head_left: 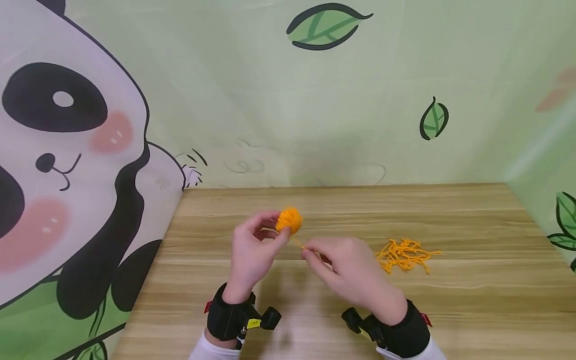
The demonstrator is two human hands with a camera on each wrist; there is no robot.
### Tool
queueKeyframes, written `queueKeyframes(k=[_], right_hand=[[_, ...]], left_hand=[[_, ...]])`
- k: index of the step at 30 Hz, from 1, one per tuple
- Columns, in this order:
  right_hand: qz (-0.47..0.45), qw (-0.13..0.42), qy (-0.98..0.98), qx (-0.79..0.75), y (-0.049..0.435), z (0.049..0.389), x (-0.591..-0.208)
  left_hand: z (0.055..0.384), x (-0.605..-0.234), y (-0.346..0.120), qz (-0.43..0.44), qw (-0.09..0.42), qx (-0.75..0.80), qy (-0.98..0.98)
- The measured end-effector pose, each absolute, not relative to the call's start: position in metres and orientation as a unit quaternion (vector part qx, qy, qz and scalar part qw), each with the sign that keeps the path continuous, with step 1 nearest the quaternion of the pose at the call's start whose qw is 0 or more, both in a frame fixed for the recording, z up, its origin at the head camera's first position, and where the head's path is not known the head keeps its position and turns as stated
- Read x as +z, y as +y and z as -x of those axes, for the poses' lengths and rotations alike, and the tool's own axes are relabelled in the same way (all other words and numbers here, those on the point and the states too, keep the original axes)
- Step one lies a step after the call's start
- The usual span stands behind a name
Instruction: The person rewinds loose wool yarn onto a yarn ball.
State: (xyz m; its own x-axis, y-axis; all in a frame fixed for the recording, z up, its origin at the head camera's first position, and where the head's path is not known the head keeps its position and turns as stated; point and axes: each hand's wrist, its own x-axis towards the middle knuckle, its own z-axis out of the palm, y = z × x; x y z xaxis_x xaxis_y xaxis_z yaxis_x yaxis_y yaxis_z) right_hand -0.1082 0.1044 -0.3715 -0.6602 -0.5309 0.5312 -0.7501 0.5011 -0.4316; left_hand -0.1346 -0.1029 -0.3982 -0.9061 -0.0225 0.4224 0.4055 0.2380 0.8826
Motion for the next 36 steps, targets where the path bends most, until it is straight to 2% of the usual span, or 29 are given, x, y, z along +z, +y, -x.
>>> queueKeyframes(k=[3,6,14,19,23,32,36], right_hand=[[-0.362,0.224,-0.844,0.327,0.109,0.11,-0.369],[-0.354,0.256,-0.84,0.322,0.113,0.113,-0.367],[-0.327,0.273,-0.843,0.328,0.116,0.118,-0.366],[-0.303,0.228,-0.861,0.338,0.118,0.121,-0.368],[-0.292,0.169,-0.881,0.332,0.118,0.124,-0.373],[-0.307,0.085,-0.903,0.289,0.105,0.124,-0.384],[-0.334,0.051,-0.901,0.271,0.099,0.121,-0.384]], left_hand=[[0.132,-0.398,-0.103,0.172,0.167,-0.569,-0.786],[0.129,-0.396,-0.102,0.222,0.142,-0.554,-0.79],[0.123,-0.389,-0.102,0.307,0.094,-0.551,-0.77],[0.117,-0.376,-0.101,0.309,0.053,-0.588,-0.746],[0.122,-0.386,-0.103,0.292,0.04,-0.621,-0.726],[0.121,-0.385,-0.104,0.17,0.052,-0.712,-0.68],[0.125,-0.388,-0.104,0.127,0.084,-0.727,-0.67]])
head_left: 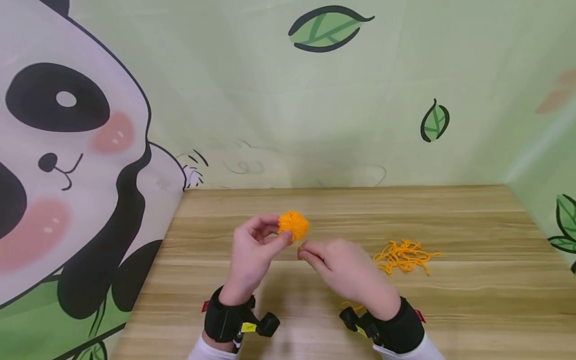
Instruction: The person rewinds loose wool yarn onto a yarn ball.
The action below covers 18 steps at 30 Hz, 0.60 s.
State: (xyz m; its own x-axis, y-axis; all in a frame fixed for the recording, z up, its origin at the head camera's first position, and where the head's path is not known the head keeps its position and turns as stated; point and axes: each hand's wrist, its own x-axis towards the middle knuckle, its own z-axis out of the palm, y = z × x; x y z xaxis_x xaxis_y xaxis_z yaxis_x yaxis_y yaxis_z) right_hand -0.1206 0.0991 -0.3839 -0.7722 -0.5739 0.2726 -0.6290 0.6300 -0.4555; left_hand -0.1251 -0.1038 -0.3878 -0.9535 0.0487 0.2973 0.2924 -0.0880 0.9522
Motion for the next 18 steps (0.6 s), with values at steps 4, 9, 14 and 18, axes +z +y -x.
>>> queueKeyframes(k=[4,9,14,18], right_hand=[[-0.365,0.05,-0.893,0.26,0.098,0.115,-0.381],[-0.38,0.115,-0.872,0.287,0.102,0.11,-0.374],[-0.359,0.203,-0.856,0.311,0.108,0.11,-0.37],[-0.336,0.243,-0.857,0.304,0.111,0.113,-0.368]], left_hand=[[0.129,-0.393,-0.105,0.105,0.12,-0.695,-0.702],[0.133,-0.397,-0.106,0.122,0.147,-0.627,-0.755],[0.133,-0.398,-0.107,0.166,0.135,-0.58,-0.786],[0.132,-0.399,-0.107,0.202,0.108,-0.559,-0.797]])
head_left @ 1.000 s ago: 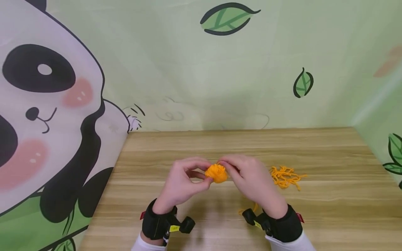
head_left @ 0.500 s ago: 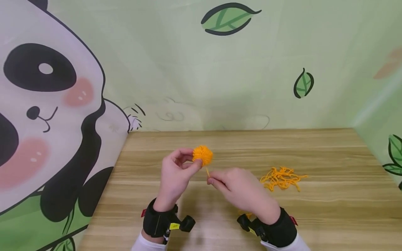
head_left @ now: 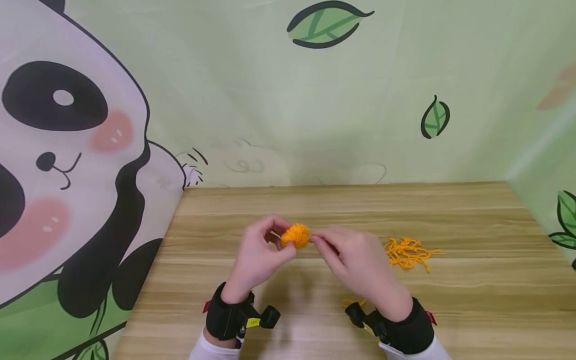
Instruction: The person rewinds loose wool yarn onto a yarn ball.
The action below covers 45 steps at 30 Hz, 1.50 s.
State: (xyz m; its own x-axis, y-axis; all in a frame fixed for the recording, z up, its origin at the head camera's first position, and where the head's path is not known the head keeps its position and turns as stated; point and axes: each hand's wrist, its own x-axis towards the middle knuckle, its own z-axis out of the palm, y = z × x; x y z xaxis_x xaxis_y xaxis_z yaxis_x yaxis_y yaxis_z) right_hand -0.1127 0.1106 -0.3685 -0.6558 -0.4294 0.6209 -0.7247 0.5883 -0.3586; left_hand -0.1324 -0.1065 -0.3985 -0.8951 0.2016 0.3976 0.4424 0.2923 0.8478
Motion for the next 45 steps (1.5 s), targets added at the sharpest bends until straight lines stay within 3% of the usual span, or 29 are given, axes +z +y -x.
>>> queueKeyframes(k=[7,11,21,24,29,37,45], right_hand=[[-0.312,0.271,-0.858,0.304,0.112,0.116,-0.367],[-0.316,0.259,-0.858,0.313,0.112,0.117,-0.368],[-0.287,0.087,-0.908,0.292,0.105,0.121,-0.379],[-0.292,0.05,-0.915,0.274,0.099,0.121,-0.383],[-0.316,0.026,-0.91,0.269,0.093,0.117,-0.384],[-0.368,0.062,-0.894,0.249,0.095,0.108,-0.378],[-0.365,0.141,-0.869,0.302,0.101,0.102,-0.367]], left_hand=[[0.127,-0.392,-0.108,0.253,0.061,-0.565,-0.783],[0.125,-0.389,-0.109,0.275,0.029,-0.583,-0.764],[0.121,-0.387,-0.108,0.263,-0.045,-0.701,-0.661],[0.121,-0.387,-0.106,0.22,-0.027,-0.744,-0.63],[0.125,-0.389,-0.105,0.132,0.049,-0.779,-0.61],[0.137,-0.396,-0.111,0.068,0.173,-0.725,-0.663],[0.141,-0.4,-0.112,0.091,0.201,-0.648,-0.729]])
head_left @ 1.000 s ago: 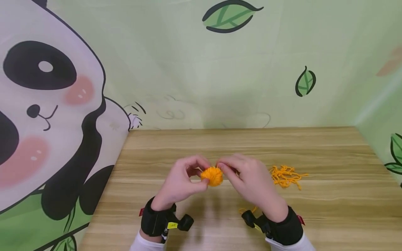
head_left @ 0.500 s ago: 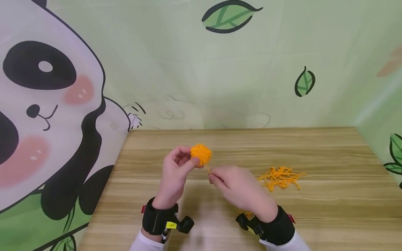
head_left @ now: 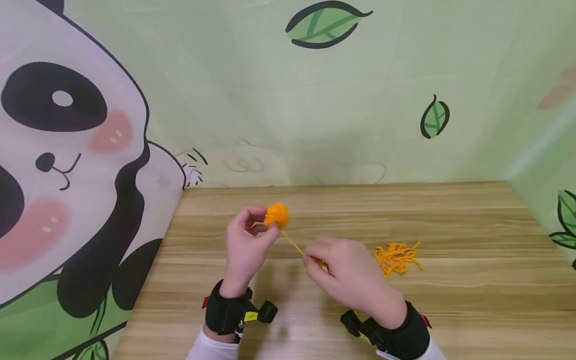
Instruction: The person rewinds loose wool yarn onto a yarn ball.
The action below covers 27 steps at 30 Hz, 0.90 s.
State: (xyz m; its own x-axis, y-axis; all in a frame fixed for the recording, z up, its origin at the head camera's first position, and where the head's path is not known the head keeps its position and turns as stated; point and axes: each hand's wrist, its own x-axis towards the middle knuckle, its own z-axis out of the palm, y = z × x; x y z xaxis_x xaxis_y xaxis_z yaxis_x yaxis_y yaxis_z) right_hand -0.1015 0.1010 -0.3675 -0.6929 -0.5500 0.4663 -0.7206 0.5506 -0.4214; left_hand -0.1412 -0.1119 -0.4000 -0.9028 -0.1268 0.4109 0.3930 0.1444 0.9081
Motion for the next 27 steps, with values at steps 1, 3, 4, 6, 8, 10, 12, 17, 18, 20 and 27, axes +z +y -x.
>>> queueKeyframes(k=[1,3,4,6,8,10,12,17,18,20,27], right_hand=[[-0.362,0.153,-0.866,0.31,0.102,0.102,-0.366],[-0.352,0.176,-0.862,0.32,0.105,0.103,-0.365],[-0.347,0.185,-0.86,0.325,0.107,0.103,-0.364],[-0.337,0.198,-0.859,0.331,0.109,0.105,-0.363],[-0.326,0.21,-0.86,0.33,0.112,0.106,-0.362],[-0.319,0.216,-0.863,0.328,0.113,0.107,-0.361],[-0.315,0.219,-0.864,0.326,0.114,0.108,-0.361],[-0.303,0.226,-0.869,0.32,0.115,0.111,-0.363],[-0.299,0.227,-0.87,0.319,0.115,0.112,-0.363],[-0.289,0.229,-0.874,0.316,0.116,0.114,-0.364],[-0.272,0.21,-0.884,0.316,0.117,0.117,-0.367]], left_hand=[[0.14,-0.399,-0.111,0.097,0.197,-0.638,-0.738],[0.136,-0.393,-0.109,0.111,0.185,-0.619,-0.755],[0.133,-0.388,-0.107,0.117,0.178,-0.61,-0.763],[0.127,-0.38,-0.105,0.133,0.161,-0.596,-0.775],[0.122,-0.372,-0.103,0.149,0.141,-0.587,-0.784],[0.12,-0.37,-0.102,0.161,0.125,-0.581,-0.788],[0.121,-0.374,-0.103,0.173,0.109,-0.575,-0.792],[0.128,-0.39,-0.109,0.213,0.066,-0.566,-0.794],[0.129,-0.392,-0.11,0.223,0.056,-0.567,-0.791],[0.129,-0.394,-0.111,0.245,0.035,-0.575,-0.78],[0.124,-0.389,-0.11,0.29,-0.028,-0.617,-0.731]])
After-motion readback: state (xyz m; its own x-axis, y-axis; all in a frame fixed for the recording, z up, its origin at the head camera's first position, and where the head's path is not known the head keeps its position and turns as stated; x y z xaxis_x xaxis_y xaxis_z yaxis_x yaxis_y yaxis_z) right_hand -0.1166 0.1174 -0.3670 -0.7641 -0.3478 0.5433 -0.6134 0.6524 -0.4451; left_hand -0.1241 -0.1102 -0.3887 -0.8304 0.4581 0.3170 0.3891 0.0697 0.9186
